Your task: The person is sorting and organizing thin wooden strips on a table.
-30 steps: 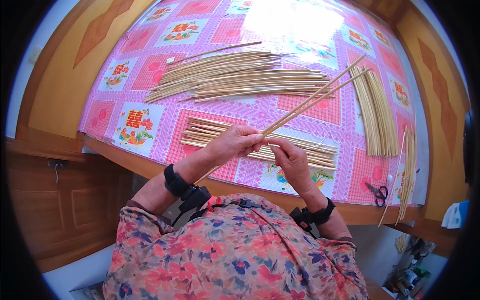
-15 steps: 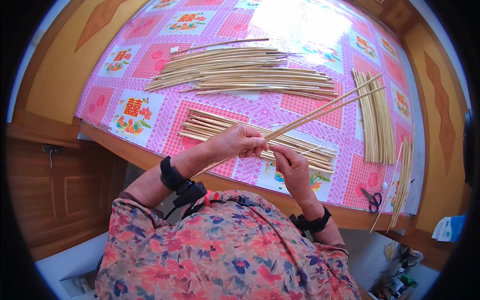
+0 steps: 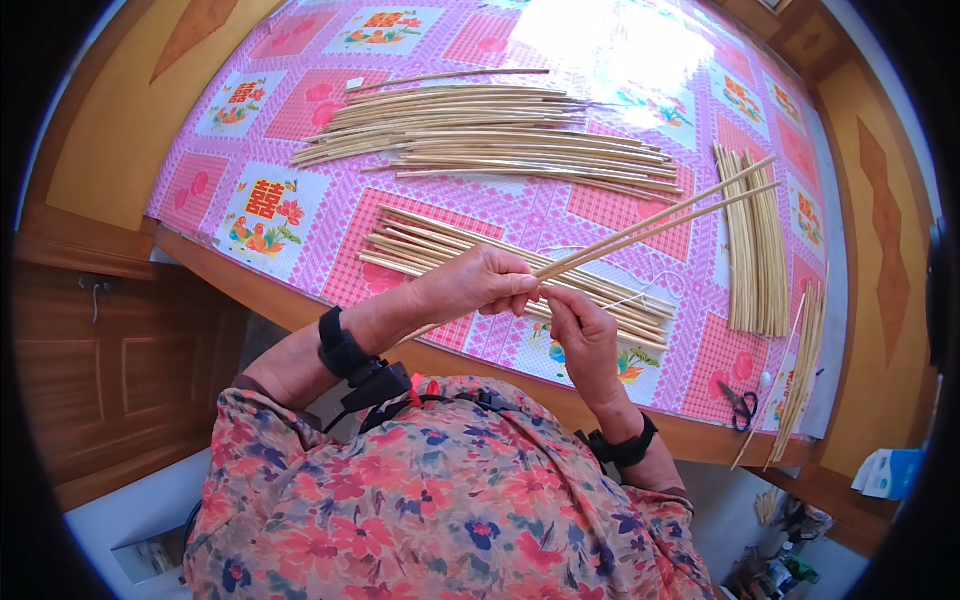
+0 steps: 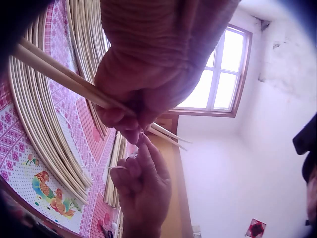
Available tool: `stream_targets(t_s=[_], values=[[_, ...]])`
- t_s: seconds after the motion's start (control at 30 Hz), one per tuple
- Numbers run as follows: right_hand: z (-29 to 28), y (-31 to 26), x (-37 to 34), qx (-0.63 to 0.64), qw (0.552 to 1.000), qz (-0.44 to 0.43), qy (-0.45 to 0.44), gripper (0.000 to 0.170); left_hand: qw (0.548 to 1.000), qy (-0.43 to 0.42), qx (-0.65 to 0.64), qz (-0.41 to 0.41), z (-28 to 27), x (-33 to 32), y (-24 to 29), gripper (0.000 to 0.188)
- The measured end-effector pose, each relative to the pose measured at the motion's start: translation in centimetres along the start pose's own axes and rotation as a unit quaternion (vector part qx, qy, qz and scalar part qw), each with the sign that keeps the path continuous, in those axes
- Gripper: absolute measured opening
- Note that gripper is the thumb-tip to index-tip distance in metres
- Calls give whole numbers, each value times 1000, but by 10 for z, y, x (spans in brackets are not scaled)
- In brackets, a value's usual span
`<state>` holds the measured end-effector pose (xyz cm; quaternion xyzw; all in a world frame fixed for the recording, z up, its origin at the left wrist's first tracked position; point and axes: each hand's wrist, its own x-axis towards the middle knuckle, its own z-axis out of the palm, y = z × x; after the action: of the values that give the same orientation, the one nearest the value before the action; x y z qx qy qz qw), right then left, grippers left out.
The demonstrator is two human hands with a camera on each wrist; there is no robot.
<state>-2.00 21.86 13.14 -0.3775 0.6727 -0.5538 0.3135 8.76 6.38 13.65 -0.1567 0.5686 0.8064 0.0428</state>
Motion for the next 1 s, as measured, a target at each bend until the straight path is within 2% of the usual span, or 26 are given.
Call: stream_targets(t_s=[0.43,0.5,0.6,0.7,0.77,0.9,1.0], values=[[3,3,14,-13,1000,6,-15,12,999,23,47,1,-4,2,5,20],[2,6,16,21,999,28,-13,12,998,29,63,8,-7,4,7,20],[-8,7,20,46,998,8,-40,13,997,6,80,7,-7,6,5,22],[-11,-1,18,31,998,10,-57,14,999,-18,34,11,-5,5,7,24],[-10,-1,15,25,998,13,-47,14,999,-31,17,-16,-5,4,6,25],[-12,7,14,16,999,15,-28,15,999,-41,14,-14,-1,2,7,25],[-14,7,15,-20,998,-14,-54,14,997,-41,26,-54,1,0,5,26]])
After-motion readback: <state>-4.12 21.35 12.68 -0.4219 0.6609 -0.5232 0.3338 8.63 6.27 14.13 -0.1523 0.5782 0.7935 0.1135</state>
